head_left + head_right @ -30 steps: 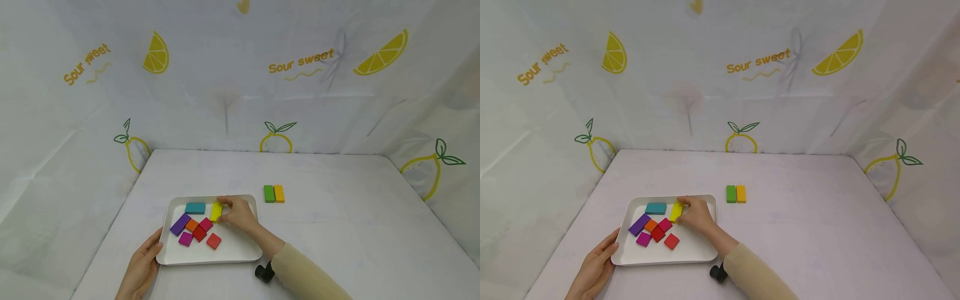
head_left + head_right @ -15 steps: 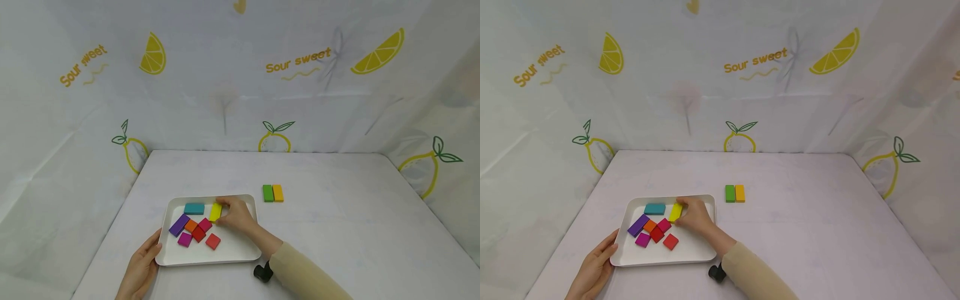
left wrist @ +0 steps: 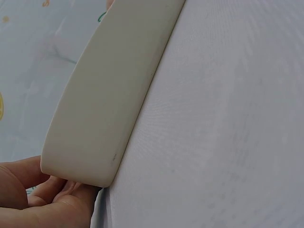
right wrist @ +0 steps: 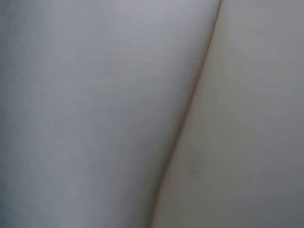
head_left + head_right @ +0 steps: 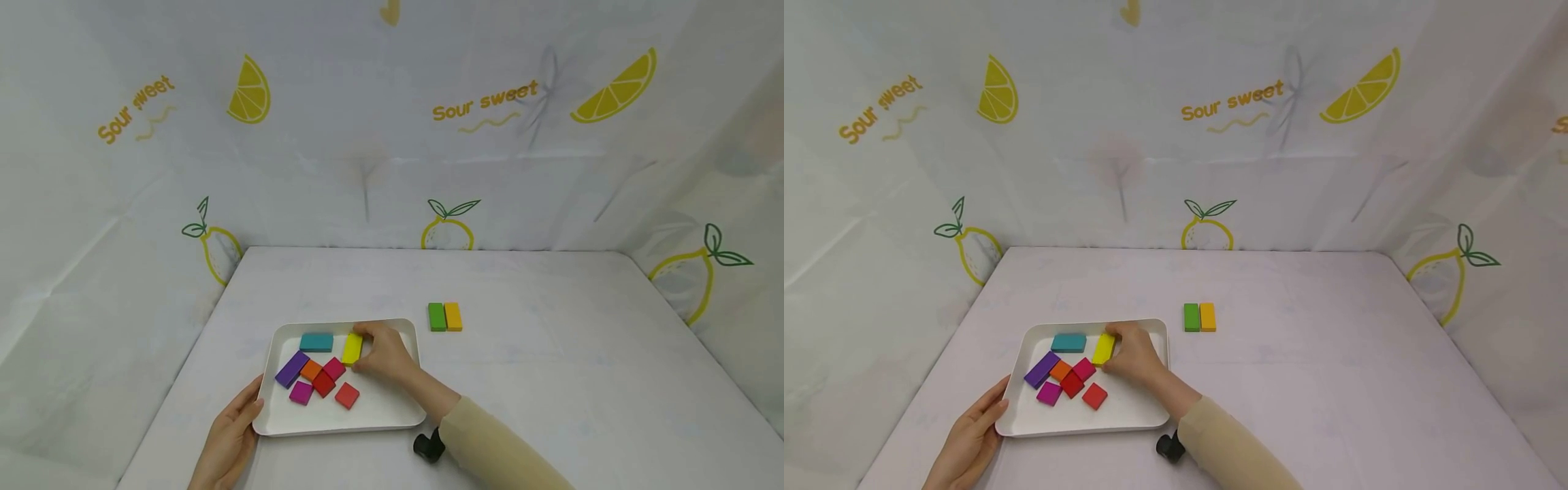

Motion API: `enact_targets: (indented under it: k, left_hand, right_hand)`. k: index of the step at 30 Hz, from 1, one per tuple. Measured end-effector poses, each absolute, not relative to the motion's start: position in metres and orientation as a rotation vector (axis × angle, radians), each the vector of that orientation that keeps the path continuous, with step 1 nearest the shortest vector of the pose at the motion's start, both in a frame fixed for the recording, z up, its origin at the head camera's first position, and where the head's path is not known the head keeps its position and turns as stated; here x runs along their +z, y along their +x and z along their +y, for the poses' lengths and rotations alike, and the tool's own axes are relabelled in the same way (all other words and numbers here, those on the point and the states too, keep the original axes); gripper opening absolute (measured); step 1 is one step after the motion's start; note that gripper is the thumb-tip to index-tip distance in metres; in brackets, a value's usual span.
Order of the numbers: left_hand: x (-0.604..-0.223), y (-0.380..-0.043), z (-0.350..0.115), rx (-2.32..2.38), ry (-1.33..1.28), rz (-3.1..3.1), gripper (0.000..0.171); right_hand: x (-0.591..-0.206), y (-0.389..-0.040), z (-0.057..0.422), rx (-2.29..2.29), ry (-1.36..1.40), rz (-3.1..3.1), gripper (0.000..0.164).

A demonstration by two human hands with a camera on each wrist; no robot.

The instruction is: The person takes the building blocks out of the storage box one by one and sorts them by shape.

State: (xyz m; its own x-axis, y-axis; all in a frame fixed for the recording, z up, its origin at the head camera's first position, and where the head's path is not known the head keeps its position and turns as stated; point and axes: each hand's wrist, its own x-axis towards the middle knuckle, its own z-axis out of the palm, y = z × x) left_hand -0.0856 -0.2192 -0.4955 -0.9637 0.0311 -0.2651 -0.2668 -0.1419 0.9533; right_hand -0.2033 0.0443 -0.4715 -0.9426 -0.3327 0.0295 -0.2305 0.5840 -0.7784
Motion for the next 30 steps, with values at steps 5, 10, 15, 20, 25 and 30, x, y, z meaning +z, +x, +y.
enact_targets:
  k: [5, 10, 15, 20, 25, 30]
  left_hand:
    - [-0.496, -0.085, -0.219, 2.214, -0.263, 1.921, 0.068]
    - [-0.496, -0.085, -0.219, 2.205, -0.273, 1.924, 0.069]
    - [-0.496, -0.085, -0.219, 2.217, -0.258, 1.921, 0.069]
    - [-0.496, -0.085, -0.219, 2.229, -0.257, 1.919, 0.069]
    - [-0.495, -0.086, -0.219, 2.23, -0.257, 1.92, 0.07]
    - [-0.497, -0.084, -0.22, 2.231, -0.271, 1.925, 0.071]
  right_hand:
    - [-0.47, -0.201, 0.044, -1.32, -0.462, 2.687, 0.064]
    - [-0.464, -0.198, 0.048, -1.32, -0.462, 2.699, 0.062]
    - [-0.451, -0.199, 0.061, -1.426, -0.477, 2.64, 0.062]
    - [-0.438, -0.207, 0.085, -1.558, -0.443, 2.594, 0.064]
    - [-0.43, -0.216, 0.124, -1.614, -0.378, 2.614, 0.067]
    - [-0.439, -0.222, 0.176, -1.52, -0.311, 2.732, 0.068]
